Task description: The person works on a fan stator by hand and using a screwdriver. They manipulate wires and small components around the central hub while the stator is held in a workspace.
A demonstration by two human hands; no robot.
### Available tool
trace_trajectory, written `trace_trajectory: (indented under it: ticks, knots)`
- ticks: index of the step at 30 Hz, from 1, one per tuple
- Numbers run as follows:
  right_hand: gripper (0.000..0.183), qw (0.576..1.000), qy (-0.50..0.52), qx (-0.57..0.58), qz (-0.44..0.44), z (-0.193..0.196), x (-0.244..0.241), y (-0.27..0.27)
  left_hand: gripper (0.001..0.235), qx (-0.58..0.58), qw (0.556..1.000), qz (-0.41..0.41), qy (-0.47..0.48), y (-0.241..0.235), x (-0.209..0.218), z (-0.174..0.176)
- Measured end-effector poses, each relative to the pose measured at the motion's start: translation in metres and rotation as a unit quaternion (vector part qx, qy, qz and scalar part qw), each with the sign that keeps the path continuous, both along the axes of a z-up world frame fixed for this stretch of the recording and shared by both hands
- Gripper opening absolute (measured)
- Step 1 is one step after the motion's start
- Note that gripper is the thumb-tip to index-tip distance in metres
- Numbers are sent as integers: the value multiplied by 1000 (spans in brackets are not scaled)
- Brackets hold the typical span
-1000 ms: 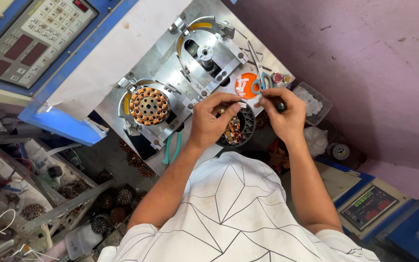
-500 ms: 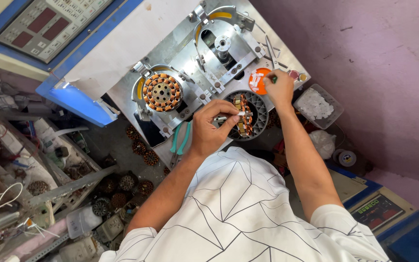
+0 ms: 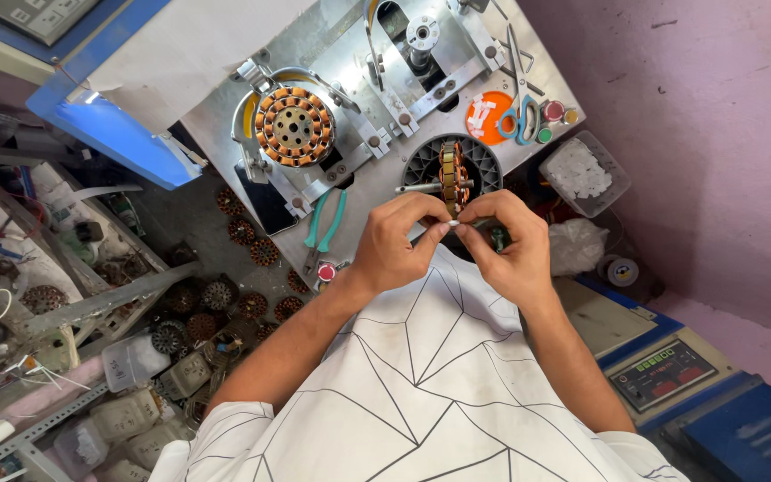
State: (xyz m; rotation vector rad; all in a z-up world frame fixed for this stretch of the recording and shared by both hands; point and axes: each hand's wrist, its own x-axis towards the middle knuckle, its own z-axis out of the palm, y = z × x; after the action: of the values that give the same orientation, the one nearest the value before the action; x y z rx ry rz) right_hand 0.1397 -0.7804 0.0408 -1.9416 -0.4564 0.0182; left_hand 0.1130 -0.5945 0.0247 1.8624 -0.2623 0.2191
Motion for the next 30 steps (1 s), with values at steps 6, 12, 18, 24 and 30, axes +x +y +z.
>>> trace_trajectory:
  ticks: [6, 12, 18, 24, 30]
  knots:
    - [14, 992, 128, 10, -13, -17, -26, 5, 10, 11, 998, -39, 40, 0, -15, -17]
    - [10, 956, 269, 98, -65, -19, -35, 5, 12, -182, 963, -97, 173, 7, -18, -31]
    - [6, 945, 287, 115, -108, -3, -38, 7, 15, -186, 970, -97, 121, 12, -15, -27]
    - [14, 989, 120, 66, -55, -2, -35, 14, 14, -157, 985, -35, 64, 7, -14, -26]
    - [13, 996, 24, -37, -74, 2, -22, 22, 14, -121, 992, 13, 38, 1, -6, -30]
